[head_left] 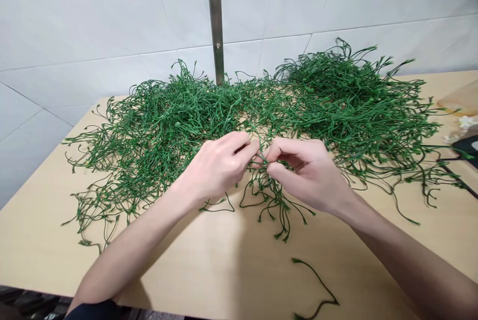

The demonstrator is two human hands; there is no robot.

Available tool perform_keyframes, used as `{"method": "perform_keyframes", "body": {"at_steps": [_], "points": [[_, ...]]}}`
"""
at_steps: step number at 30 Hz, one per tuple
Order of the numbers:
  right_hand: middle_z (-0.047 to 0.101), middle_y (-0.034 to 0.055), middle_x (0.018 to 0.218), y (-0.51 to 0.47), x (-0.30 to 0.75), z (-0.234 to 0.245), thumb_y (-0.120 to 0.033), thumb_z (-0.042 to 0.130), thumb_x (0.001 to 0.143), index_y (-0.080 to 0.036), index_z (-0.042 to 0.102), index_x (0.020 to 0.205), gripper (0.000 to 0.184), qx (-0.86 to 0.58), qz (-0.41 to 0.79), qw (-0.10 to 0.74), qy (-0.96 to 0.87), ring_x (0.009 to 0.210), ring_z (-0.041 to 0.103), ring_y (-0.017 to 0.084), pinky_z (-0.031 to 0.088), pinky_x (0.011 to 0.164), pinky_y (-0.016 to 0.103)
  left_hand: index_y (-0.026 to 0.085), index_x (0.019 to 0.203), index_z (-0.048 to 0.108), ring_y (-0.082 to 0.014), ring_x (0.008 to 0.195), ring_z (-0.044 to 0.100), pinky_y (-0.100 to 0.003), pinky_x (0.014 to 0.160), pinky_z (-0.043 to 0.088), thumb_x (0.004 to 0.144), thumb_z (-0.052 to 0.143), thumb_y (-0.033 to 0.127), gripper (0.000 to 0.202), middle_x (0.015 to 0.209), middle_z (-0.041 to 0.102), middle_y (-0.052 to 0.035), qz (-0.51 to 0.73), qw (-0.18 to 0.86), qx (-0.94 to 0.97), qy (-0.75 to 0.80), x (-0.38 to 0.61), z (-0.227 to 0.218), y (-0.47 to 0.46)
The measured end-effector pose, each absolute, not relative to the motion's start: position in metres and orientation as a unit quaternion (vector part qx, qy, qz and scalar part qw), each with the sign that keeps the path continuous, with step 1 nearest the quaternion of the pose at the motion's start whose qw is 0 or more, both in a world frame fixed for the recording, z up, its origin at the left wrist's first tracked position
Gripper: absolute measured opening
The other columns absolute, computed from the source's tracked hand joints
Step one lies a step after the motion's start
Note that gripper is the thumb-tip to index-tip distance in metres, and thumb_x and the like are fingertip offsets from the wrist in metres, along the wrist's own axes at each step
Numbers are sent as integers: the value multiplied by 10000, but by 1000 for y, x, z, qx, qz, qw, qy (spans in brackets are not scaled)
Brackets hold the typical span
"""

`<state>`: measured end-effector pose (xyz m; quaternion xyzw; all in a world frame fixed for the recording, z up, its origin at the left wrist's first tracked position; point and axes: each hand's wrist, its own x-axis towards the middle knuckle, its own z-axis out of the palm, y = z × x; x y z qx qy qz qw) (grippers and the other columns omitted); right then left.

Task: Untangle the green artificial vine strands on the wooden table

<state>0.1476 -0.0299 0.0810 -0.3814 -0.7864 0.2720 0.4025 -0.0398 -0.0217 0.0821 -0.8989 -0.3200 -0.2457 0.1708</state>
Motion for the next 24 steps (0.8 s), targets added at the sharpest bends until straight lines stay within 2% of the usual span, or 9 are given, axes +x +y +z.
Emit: {"method": "perform_keyframes", "body": {"at_steps": [4,8,13,16,20,24], "points": [[400,-53,524,-28,146,80,-125,447,700,-200,415,575,149,-396,271,392,-785,491,337,82,282,475,244,136,896,603,-105,661,489,-214,446,325,890,367,24,261,772,563,-23,-198,178,-903,-338,-38,84,-24],[367,-59,493,-23,146,79,-155,457,699,-199,392,552,167,-441,306,336,-774,482,344,80,283,468,235,130,882,575,-123,701,527,-226,414,258,912,314,39,278,783,556,-37,-155,199,-898,-360,-34,84,-28],[358,-54,470,-21,148,77,-168,446,723,-180,520,527,210,-453,325,289,-778,461,299,80,235,444,250,134,909,547,-123,749,556,-218,423,285,928,287,51,273,923,586,-68,-126,185,-900,-373,-34,85,-28],[432,-39,495,-22,148,77,-165,460,715,-180,566,547,199,-455,317,325,-767,473,325,84,254,454,257,129,918,547,-132,770,562,-226,447,328,913,323,39,242,963,598,-79,-134,190,-901,-367,-36,85,-26],[568,-3,547,-22,147,77,-168,524,658,-195,594,554,128,-464,334,415,-708,519,456,120,334,475,264,137,884,546,-144,720,543,-244,460,319,878,377,5,215,793,586,-36,-132,187,-903,-363,-38,85,-25],[559,4,529,-20,146,76,-165,526,631,-207,561,509,134,-443,392,424,-685,533,478,137,348,485,278,144,929,543,-137,651,512,-246,459,281,804,377,-58,289,684,550,-4,-105,150,-915,-360,-38,85,-24]]}}
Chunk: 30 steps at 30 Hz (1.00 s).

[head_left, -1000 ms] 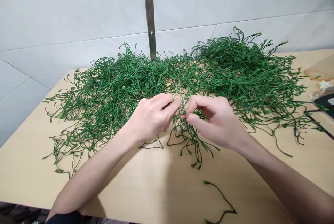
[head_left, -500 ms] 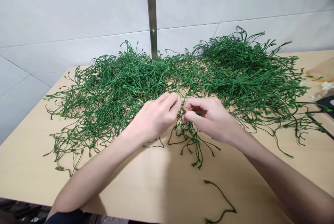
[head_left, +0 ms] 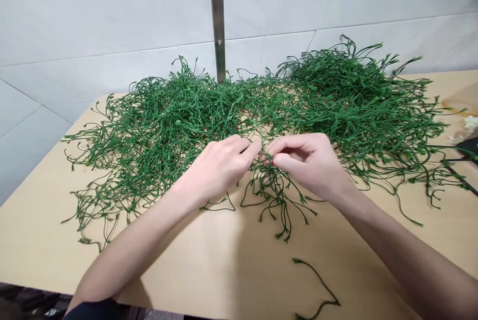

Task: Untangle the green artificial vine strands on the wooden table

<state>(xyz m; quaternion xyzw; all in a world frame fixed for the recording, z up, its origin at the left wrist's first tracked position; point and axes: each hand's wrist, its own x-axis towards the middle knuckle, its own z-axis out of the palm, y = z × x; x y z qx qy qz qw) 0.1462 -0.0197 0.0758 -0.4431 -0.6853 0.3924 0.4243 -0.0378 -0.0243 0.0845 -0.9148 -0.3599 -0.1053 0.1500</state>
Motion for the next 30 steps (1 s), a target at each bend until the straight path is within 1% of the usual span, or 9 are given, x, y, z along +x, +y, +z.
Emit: {"method": "perform_keyframes", "body": {"at_steps": [7,13,15,17,19,21,24,27,30], "points": [[415,-35,534,-18,146,70,-166,490,657,-201,393,501,187,-416,387,408,-715,524,371,98,290,478,252,134,1036,529,-130,589,514,-253,468,305,781,384,-74,359,712,565,-5,-78,88,-927,-356,-36,86,-26],[308,-62,477,-18,144,67,-101,445,689,-197,374,538,192,-398,166,357,-828,453,266,76,234,457,249,93,1173,513,-127,544,544,-232,455,334,830,414,-54,386,695,583,-11,-11,73,-924,-376,-32,89,-28],[336,-59,458,-17,146,65,-87,437,703,-198,393,533,208,-376,114,354,-849,428,290,78,251,446,250,87,1202,518,-129,545,544,-232,466,345,844,417,-39,393,696,589,-16,-7,73,-925,-374,-33,90,-27],[434,-37,458,-15,148,62,-72,437,715,-201,411,515,239,-359,77,358,-859,435,409,94,321,452,248,91,1228,523,-129,557,548,-229,486,357,854,400,-29,411,709,595,-22,-12,88,-921,-379,-38,92,-24],[597,7,549,-14,150,59,-65,454,727,-201,460,521,246,-347,64,371,-859,545,587,137,440,515,255,103,1238,537,-130,567,553,-227,498,360,858,374,-30,434,719,596,-28,-19,115,-912,-394,-46,96,-20],[712,39,703,-11,152,58,-74,491,753,-194,557,592,211,-354,71,382,-851,689,688,179,528,607,279,112,1236,553,-126,551,547,-225,493,351,848,359,-40,460,711,596,-27,-28,135,-899,-417,-54,99,-16],[762,71,889,-6,153,57,-126,563,809,-175,686,788,134,-390,59,385,-834,814,727,213,587,738,335,127,1306,505,-124,591,577,-211,517,376,849,378,-30,499,746,635,-32,-70,141,-889,-430,-61,100,-13],[737,110,1067,-4,154,59,-172,612,835,-167,712,977,173,-403,23,409,-818,986,704,251,569,898,422,122,1299,480,-120,651,619,-198,542,405,892,400,20,427,830,690,-53,-125,125,-891,-418,-59,96,-12],[720,115,1084,-9,155,64,-133,632,820,-191,696,1029,226,-384,2,465,-798,952,699,238,580,868,413,142,1188,543,-116,620,618,-192,506,372,944,431,118,269,795,702,-43,-146,129,-898,-396,-56,91,-12]]}}
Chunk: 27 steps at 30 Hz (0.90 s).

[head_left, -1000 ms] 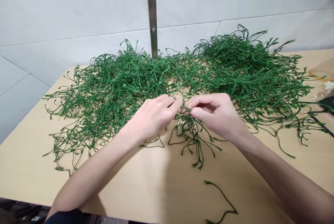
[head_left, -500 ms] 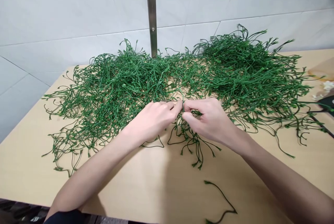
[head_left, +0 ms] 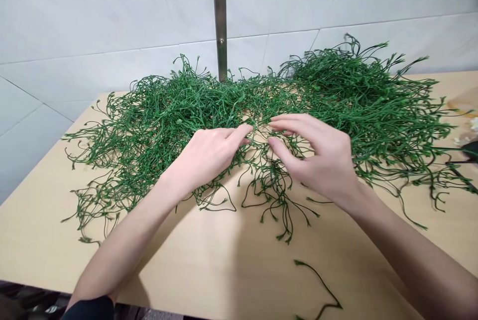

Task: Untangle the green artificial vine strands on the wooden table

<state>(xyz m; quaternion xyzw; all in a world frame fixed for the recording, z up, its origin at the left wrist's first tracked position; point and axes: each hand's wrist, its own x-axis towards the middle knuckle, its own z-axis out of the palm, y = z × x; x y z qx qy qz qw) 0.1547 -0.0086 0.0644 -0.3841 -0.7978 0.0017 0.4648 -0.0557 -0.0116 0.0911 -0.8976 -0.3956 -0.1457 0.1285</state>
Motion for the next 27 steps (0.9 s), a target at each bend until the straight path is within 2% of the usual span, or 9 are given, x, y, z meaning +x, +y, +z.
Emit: {"method": "perform_keyframes", "body": {"at_steps": [2,5,7,10,14,18,22,27], "points": [[708,116,1085,-13,154,69,-100,615,821,-186,666,1100,296,-362,22,475,-802,854,702,202,596,805,370,153,1112,575,-116,598,611,-191,490,346,965,444,180,198,750,696,-32,-158,137,-904,-374,-54,90,-12],[715,95,1060,-19,151,72,-89,559,851,-173,599,1217,377,-338,99,442,-825,759,702,153,608,735,310,158,1076,569,-115,606,620,-184,494,336,983,434,228,179,747,697,-25,-183,123,-906,-360,-51,91,-13],[737,64,973,-19,150,73,-87,543,864,-193,642,1122,296,-336,103,440,-826,758,706,155,608,715,300,165,1070,557,-109,616,624,-178,500,334,990,423,245,176,760,699,-21,-194,106,-903,-367,-50,93,-14],[747,51,887,-18,152,74,-92,564,862,-219,690,893,181,-333,42,456,-824,793,707,180,601,728,328,179,1052,556,-98,595,606,-176,493,312,993,421,265,170,749,689,-7,-193,98,-901,-376,-50,93,-14],[744,79,963,-17,155,74,-109,599,851,-214,703,857,147,-326,-18,449,-832,840,711,201,602,765,353,193,1050,569,-98,551,574,-189,469,261,987,428,267,171,740,689,-3,-174,117,-900,-382,-52,91,-13],[743,95,1006,-20,155,74,-85,621,824,-220,707,840,161,-336,-54,464,-818,861,714,221,603,735,357,200,1046,601,-92,505,545,-195,460,251,977,429,268,198,675,673,13,-198,118,-892,-388,-52,90,-12],[751,47,875,-24,152,75,-90,596,840,-230,691,829,169,-344,25,465,-815,724,693,175,576,605,308,211,1066,635,-76,473,539,-186,470,299,945,444,232,228,602,648,35,-247,95,-890,-372,-51,90,-13],[694,40,769,-24,150,80,-166,603,850,-196,683,894,96,-348,165,455,-803,630,619,136,533,576,284,185,915,687,-89,525,602,-191,476,331,948,472,272,235,630,684,2,-255,109,-889,-365,-50,89,-14]]}}
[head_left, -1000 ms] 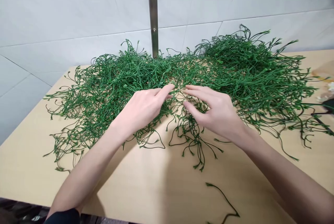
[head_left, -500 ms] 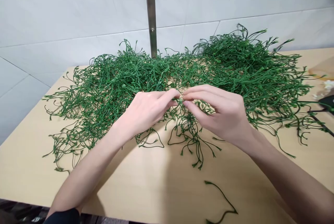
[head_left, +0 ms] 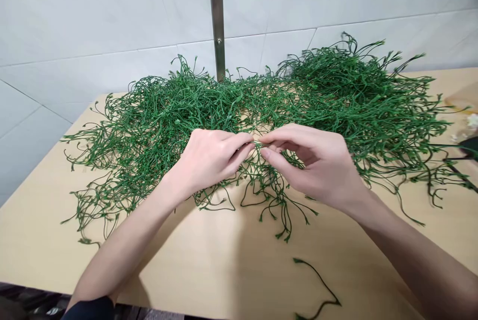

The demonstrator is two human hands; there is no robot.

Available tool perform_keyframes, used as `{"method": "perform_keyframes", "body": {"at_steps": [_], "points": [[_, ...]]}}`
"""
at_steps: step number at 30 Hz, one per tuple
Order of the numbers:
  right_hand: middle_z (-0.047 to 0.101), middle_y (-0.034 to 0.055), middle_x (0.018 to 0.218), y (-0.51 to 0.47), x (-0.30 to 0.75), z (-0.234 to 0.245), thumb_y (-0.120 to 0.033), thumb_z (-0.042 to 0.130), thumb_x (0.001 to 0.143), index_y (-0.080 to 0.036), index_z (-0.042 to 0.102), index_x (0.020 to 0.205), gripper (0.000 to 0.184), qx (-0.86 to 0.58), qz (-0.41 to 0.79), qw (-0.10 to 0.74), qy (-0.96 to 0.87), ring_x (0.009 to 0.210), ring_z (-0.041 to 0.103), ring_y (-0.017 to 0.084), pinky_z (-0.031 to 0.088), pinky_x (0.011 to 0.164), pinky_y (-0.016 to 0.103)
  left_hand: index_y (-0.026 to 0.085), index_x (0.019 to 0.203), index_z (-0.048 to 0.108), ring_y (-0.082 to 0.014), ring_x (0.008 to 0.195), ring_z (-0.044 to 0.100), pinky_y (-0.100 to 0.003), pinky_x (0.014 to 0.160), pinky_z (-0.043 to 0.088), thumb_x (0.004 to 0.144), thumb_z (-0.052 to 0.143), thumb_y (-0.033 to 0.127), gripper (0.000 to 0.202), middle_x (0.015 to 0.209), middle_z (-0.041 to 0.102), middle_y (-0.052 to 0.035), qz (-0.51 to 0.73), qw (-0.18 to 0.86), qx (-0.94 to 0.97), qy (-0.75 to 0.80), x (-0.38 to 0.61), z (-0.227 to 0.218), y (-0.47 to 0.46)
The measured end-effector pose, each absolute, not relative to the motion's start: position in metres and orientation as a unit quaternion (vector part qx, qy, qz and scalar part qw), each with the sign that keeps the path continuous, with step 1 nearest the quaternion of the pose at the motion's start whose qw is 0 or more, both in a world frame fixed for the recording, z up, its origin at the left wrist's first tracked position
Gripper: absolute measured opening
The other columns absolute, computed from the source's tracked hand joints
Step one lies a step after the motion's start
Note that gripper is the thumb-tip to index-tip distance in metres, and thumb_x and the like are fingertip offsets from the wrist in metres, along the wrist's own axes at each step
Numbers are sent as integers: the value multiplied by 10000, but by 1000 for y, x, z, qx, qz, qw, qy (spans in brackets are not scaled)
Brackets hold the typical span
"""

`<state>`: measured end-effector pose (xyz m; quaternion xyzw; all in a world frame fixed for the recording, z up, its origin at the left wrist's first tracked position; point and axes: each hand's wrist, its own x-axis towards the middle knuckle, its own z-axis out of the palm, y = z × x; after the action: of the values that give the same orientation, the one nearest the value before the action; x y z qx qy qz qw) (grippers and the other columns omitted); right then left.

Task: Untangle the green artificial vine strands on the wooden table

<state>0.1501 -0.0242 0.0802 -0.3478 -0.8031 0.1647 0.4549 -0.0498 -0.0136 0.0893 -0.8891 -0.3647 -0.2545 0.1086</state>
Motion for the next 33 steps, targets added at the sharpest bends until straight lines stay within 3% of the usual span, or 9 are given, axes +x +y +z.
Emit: {"method": "perform_keyframes", "body": {"at_steps": [3,10,17,22,26,33], "points": [[636,26,671,-22,150,80,-207,621,844,-191,679,847,61,-336,120,440,-824,577,558,132,486,529,284,189,881,689,-94,523,599,-197,467,317,956,463,285,257,622,681,2,-241,128,-893,-357,-50,90,-13],[644,49,724,-21,152,74,-110,550,832,-188,663,829,138,-307,-12,413,-858,640,577,145,490,559,274,199,911,682,-101,557,611,-209,481,320,958,473,292,234,653,692,11,-233,133,-901,-341,-48,88,-14],[623,86,740,-19,156,74,-90,509,819,-157,613,795,126,-283,-32,373,-883,702,515,197,471,648,363,191,866,673,-103,531,580,-219,471,269,973,446,331,288,603,653,9,-199,121,-909,-346,-48,90,-15],[624,80,750,-19,155,72,-118,532,820,-164,581,785,76,-284,-20,372,-884,726,526,200,457,652,349,193,883,660,-104,530,568,-218,466,241,990,393,329,318,614,646,5,-182,109,-916,-341,-49,91,-16],[644,63,732,-18,156,71,-136,525,852,-158,604,796,99,-301,-61,348,-886,704,545,191,423,653,340,183,897,632,-95,494,510,-224,462,213,995,357,279,308,615,620,8,-143,88,-928,-334,-48,93,-17],[703,53,783,-20,153,70,-148,487,899,-152,648,832,174,-337,-140,291,-885,730,564,191,343,678,357,170,823,594,-94,440,406,-246,448,154,1013,313,337,378,554,553,20,-127,88,-926,-344,-45,91,-16]]}}
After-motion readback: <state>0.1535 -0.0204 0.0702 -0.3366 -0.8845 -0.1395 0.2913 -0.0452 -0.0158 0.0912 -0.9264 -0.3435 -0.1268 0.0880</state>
